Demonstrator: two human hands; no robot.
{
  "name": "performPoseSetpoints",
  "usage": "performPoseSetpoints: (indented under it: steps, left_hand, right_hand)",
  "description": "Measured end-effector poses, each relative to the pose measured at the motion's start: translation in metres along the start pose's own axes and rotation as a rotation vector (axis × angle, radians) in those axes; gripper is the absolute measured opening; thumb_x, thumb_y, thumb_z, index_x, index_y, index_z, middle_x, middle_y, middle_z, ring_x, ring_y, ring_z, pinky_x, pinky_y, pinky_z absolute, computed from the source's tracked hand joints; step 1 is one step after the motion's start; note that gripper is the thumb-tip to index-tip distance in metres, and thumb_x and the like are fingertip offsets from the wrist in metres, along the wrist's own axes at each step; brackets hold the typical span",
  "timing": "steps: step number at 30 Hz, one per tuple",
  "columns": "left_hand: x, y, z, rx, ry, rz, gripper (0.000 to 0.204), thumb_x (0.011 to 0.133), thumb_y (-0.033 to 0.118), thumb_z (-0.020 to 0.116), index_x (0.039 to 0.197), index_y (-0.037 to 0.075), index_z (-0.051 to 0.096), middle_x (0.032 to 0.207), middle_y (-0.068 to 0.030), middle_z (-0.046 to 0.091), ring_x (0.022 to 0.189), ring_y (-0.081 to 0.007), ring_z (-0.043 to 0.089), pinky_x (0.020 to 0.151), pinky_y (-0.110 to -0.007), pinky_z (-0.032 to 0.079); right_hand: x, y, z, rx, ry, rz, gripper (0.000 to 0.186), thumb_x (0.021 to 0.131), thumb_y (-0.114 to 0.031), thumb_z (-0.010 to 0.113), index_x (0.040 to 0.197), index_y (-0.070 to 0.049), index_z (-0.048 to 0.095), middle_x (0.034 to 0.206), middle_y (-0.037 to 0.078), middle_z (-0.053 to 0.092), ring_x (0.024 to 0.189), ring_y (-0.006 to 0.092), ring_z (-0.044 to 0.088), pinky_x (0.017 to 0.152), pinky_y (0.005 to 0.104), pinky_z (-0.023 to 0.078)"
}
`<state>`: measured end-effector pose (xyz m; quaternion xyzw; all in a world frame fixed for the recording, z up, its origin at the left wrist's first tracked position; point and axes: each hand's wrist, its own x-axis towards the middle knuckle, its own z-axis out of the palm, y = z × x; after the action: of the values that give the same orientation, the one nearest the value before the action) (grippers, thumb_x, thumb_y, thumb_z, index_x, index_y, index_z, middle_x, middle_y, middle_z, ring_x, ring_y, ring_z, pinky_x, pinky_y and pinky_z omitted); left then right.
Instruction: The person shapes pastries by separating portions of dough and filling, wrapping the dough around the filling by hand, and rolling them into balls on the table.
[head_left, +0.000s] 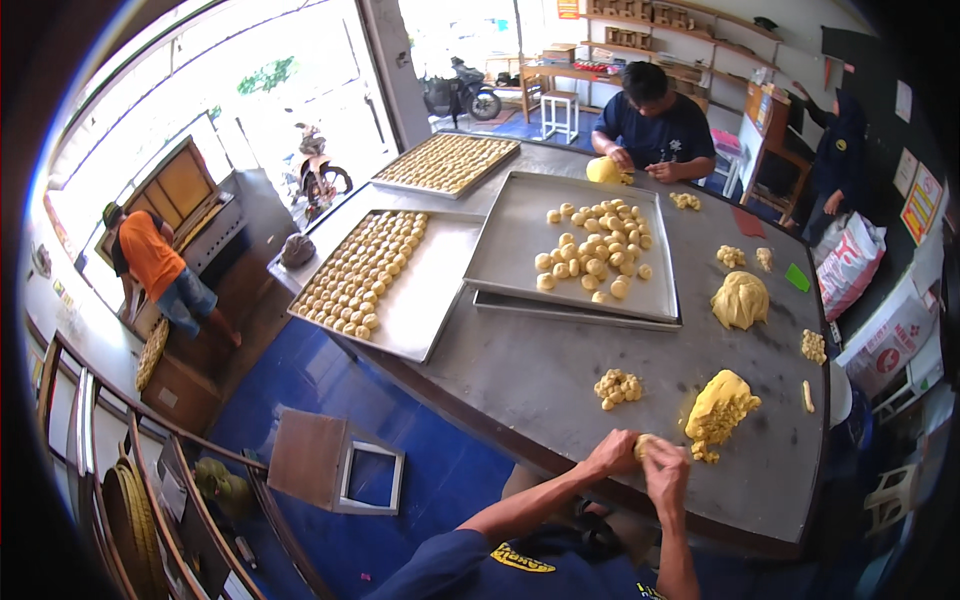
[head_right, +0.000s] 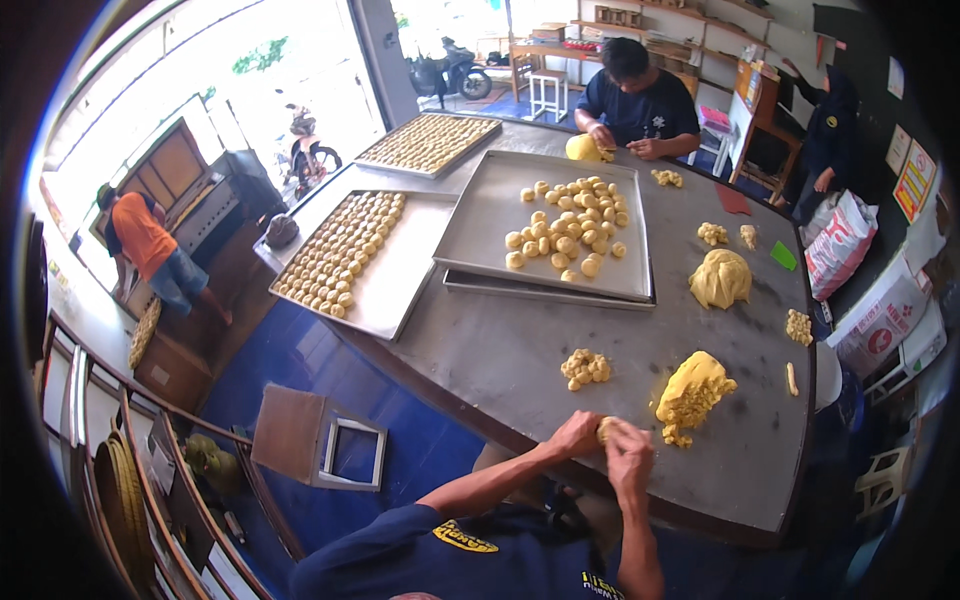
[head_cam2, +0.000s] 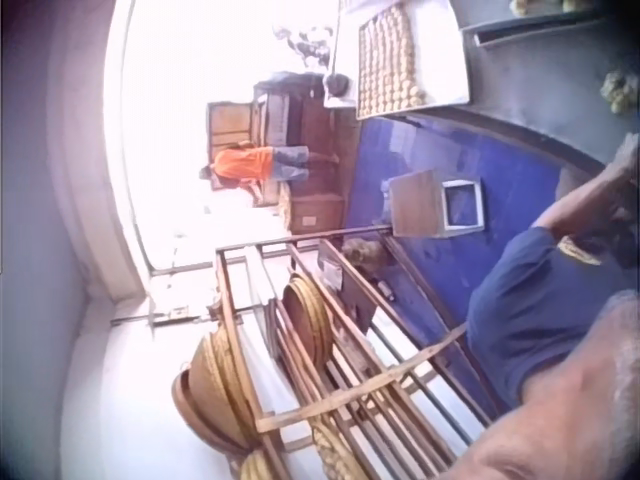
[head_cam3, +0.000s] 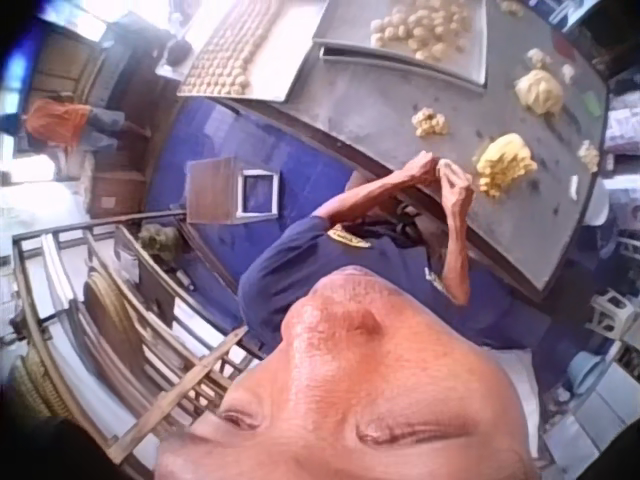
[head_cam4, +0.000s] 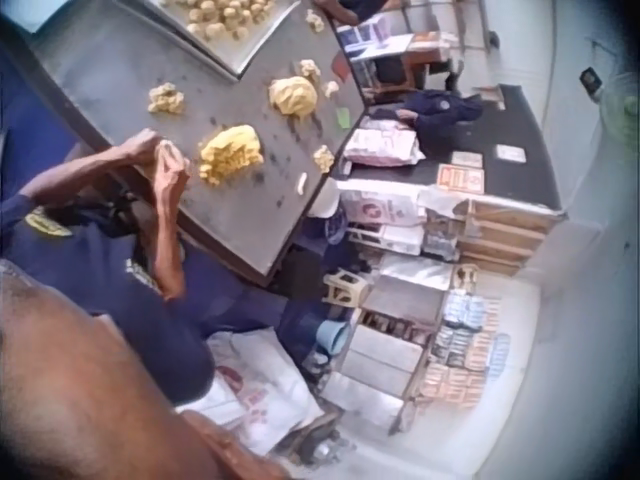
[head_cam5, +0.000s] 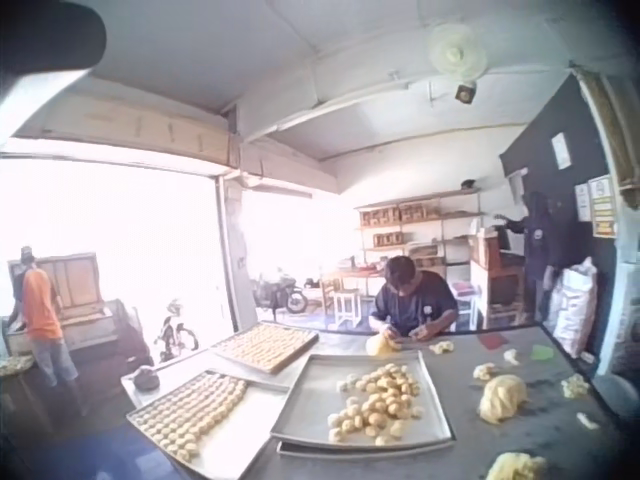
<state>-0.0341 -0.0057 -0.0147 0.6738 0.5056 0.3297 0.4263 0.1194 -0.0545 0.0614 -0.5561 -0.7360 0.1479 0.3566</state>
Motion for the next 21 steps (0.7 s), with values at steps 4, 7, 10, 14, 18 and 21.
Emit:
performPoseSetpoints:
  steps: [4, 7, 10, 14, 18, 21]
  left_hand:
    - [-0.006, -0.002, 0.008, 0.071, 0.113, 0.109, 0.025, 0.082, 0.02, 0.075, 0.097, 0.001, 0.068, 0.084, -0.0252, 0.07, 0.084, -0.0469, 0.069, 0.069, -0.053, 0.054]
    - [-0.013, -0.003, 0.014, 0.162, 0.193, 0.058, 0.031, 0.082, 0.018, 0.074, 0.106, 0.002, 0.065, 0.086, -0.0277, 0.07, 0.085, -0.0476, 0.068, 0.072, -0.055, 0.054]
    - [-0.013, 0.005, 0.005, 0.227, -0.035, 0.028, 0.037, 0.084, 0.018, 0.075, 0.115, 0.006, 0.06, 0.087, -0.0275, 0.071, 0.088, -0.0474, 0.069, 0.073, -0.055, 0.054]
    - [-0.016, 0.003, -0.007, -0.009, 0.005, 0.098, 0.036, 0.083, 0.017, 0.08, 0.112, 0.006, 0.061, 0.091, -0.0216, 0.073, 0.091, -0.0436, 0.071, 0.075, -0.047, 0.056]
    - [-0.013, 0.009, -0.012, -0.092, -0.018, 0.071, 0.028, 0.085, 0.022, 0.081, 0.101, 0.003, 0.066, 0.087, -0.0186, 0.072, 0.083, -0.04, 0.071, 0.072, -0.044, 0.055]
    - [-0.007, 0.004, 0.003, -0.093, -0.068, 0.175, 0.029, 0.084, 0.018, 0.081, 0.105, 0.004, 0.067, 0.093, -0.0199, 0.072, 0.087, -0.0376, 0.072, 0.075, -0.043, 0.055]
  right_hand:
    - [0.003, -0.004, 0.007, 0.448, 0.098, 0.248, 0.026, 0.083, 0.001, 0.074, 0.108, -0.002, 0.079, 0.109, 0.016, 0.076, 0.098, 0.0328, 0.072, 0.087, 0.0395, 0.057]
    - [-0.001, -0.004, 0.008, 0.157, -0.005, 0.128, 0.023, 0.083, 0.002, 0.074, 0.104, -0.001, 0.079, 0.104, 0.017, 0.076, 0.095, 0.0322, 0.073, 0.082, 0.0382, 0.058]
    - [0.0, -0.005, 0.013, -0.03, 0.034, -0.007, 0.016, 0.082, 0.001, 0.075, 0.098, 0.0, 0.079, 0.099, 0.017, 0.076, 0.093, 0.0315, 0.073, 0.081, 0.0381, 0.059]
    - [0.007, 0.001, 0.011, 0.268, -0.049, 0.118, 0.022, 0.084, -0.002, 0.077, 0.106, 0.0, 0.079, 0.102, 0.016, 0.077, 0.085, 0.0257, 0.076, 0.078, 0.0341, 0.06]
    - [0.009, 0.033, 0.017, 0.544, -0.024, 0.337, 0.039, 0.083, -0.001, 0.081, 0.121, 0.004, 0.073, 0.108, 0.012, 0.077, 0.091, 0.0153, 0.073, 0.079, 0.0303, 0.06]
    - [0.003, 0.072, 0.04, 0.54, -0.087, 0.418, 0.045, 0.08, 0.0, 0.082, 0.123, 0.006, 0.071, 0.111, 0.013, 0.076, 0.094, 0.0153, 0.073, 0.08, 0.0302, 0.061]
